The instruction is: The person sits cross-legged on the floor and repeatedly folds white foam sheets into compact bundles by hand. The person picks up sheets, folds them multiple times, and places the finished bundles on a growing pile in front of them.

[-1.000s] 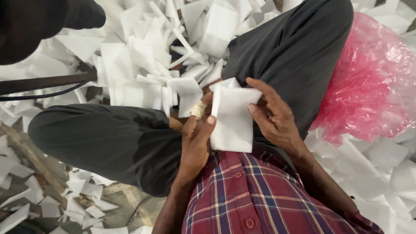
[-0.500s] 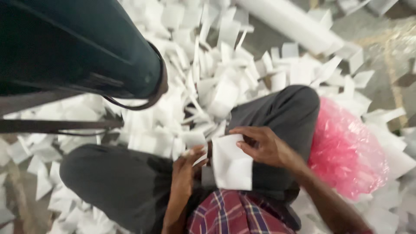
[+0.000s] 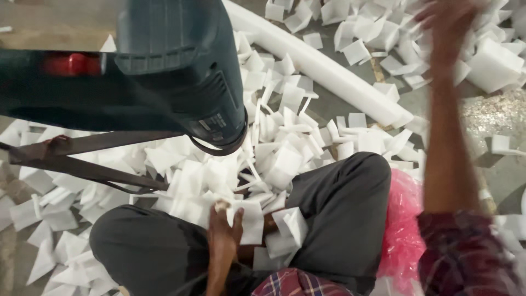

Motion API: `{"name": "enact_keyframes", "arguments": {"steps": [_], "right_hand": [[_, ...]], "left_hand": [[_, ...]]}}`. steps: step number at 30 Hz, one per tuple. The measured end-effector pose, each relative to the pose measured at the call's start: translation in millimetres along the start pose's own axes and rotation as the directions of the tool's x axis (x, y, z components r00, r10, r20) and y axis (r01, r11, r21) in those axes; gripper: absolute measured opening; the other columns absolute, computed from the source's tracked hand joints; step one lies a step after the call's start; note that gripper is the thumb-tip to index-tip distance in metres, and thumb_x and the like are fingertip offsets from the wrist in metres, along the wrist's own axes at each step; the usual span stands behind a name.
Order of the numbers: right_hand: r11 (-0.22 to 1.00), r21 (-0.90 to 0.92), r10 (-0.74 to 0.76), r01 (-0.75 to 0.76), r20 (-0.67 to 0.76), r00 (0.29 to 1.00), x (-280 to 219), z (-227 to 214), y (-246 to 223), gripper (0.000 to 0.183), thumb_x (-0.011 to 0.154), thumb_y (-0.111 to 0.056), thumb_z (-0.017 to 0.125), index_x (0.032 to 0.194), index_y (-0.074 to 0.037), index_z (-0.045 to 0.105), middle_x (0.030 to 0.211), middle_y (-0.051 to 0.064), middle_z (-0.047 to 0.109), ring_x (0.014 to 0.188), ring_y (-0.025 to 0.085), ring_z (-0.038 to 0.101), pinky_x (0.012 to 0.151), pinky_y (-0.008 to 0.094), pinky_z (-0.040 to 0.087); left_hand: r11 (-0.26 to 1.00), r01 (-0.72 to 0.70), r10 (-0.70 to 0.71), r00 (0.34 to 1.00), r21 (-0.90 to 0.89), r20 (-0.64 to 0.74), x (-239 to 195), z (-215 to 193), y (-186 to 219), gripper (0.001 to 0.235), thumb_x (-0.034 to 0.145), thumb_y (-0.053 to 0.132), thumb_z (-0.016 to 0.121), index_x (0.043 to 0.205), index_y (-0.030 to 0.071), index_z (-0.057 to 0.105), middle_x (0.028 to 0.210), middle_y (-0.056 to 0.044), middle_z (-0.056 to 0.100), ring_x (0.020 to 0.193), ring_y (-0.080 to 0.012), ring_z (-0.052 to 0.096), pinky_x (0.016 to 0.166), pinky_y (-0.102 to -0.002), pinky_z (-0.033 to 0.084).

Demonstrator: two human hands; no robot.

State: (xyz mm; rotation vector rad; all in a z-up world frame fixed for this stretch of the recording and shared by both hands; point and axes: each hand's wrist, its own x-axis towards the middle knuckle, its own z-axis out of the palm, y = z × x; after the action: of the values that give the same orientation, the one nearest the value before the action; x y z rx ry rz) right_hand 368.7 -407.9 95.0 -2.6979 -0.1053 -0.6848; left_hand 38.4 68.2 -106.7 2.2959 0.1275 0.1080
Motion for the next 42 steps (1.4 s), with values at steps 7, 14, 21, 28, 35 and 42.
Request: {"name": "enact_keyframes", "arguments": {"steps": [7, 14, 21, 28, 35, 42], "right_hand": [[0.996, 0.074, -0.008, -0.048, 0.619, 0.785, -268.8, 169.4, -99.0, 0.101, 0.083, -0.051, 0.082, 0.16, -0.014, 0.028, 0.145, 0.023, 0.049, 0.115, 0.043, 0.057, 0.1, 0.054, 0.049], [0.964, -0.202, 0.264, -0.171, 0.743, 0.615, -289.1, 168.7, -134.9, 0.12, 0.068, -0.053, 0.09, 0.159, -0.016, 0.02, 0.15, 0.024, 0.043, 0.124, 0.047, 0.053, 0.097, 0.057, 0.05], [0.96, -0.03, 0.162, -0.28, 0.872, 0.463, -275.0, 180.2, -140.0, 0.116, 0.07, -0.043, 0.089, 0.162, -0.02, 0.022, 0.149, 0.024, 0.045, 0.126, 0.049, 0.053, 0.104, 0.055, 0.047], [0.854, 0.412, -0.284, -0.319, 0.881, 0.378, -290.5, 171.5, -153.5, 0.104, 0.075, -0.06, 0.079, 0.158, -0.023, 0.03, 0.164, 0.014, 0.034, 0.146, 0.036, 0.038, 0.116, 0.047, 0.035], [0.782, 0.502, -0.343, -0.37, 0.841, 0.418, -301.8, 108.4, -180.7, 0.095, 0.078, -0.052, 0.077, 0.158, -0.023, 0.037, 0.161, 0.012, 0.044, 0.147, 0.033, 0.044, 0.117, 0.045, 0.037], [0.619, 0.554, -0.289, -0.557, 0.82, 0.494, -314.6, 75.9, -165.3, 0.083, 0.083, -0.035, 0.077, 0.157, -0.017, 0.044, 0.159, 0.012, 0.049, 0.146, 0.029, 0.045, 0.117, 0.042, 0.036]], "left_hand": [[0.767, -0.093, 0.061, 0.996, 0.636, 0.072, 89.5, 4.2, 25.3, 0.085, 0.059, 0.038, 0.091, 0.131, 0.005, 0.061, 0.152, -0.03, 0.041, 0.131, -0.0516, 0.047, 0.089, -0.066, 0.05], [0.815, -0.14, 0.191, 0.981, 0.562, -0.033, 88.6, 49.3, -23.2, 0.032, 0.074, -0.006, 0.066, 0.105, -0.003, 0.065, 0.143, -0.029, 0.049, 0.105, -0.0438, 0.059, 0.073, -0.045, 0.058], [0.893, -0.07, 0.094, 0.995, 0.445, -0.032, 87.3, 53.7, -55.1, 0.015, 0.086, -0.006, 0.065, 0.099, 0.001, 0.064, 0.121, -0.024, 0.06, 0.104, -0.0425, 0.062, 0.091, -0.049, 0.056], [0.841, -0.23, 0.358, 0.915, 0.49, -0.184, 107.4, 75.9, -115.3, 0.074, 0.062, 0.035, 0.086, 0.12, -0.006, 0.063, 0.123, -0.036, 0.06, 0.106, -0.0486, 0.067, 0.088, -0.048, 0.056], [0.905, -0.12, 0.234, 0.942, 0.409, -0.241, 101.5, 43.4, -73.8, 0.025, 0.084, -0.006, 0.062, 0.107, 0.003, 0.067, 0.091, -0.015, 0.07, 0.082, -0.0363, 0.066, 0.073, -0.047, 0.052], [0.988, -0.01, 0.018, 0.999, -0.155, 0.046, 81.2, -24.7, 10.4, 0.039, 0.078, 0.008, 0.083, 0.115, 0.0, 0.071, 0.102, -0.017, 0.076, 0.095, -0.0267, 0.073, 0.084, -0.036, 0.056]]}}
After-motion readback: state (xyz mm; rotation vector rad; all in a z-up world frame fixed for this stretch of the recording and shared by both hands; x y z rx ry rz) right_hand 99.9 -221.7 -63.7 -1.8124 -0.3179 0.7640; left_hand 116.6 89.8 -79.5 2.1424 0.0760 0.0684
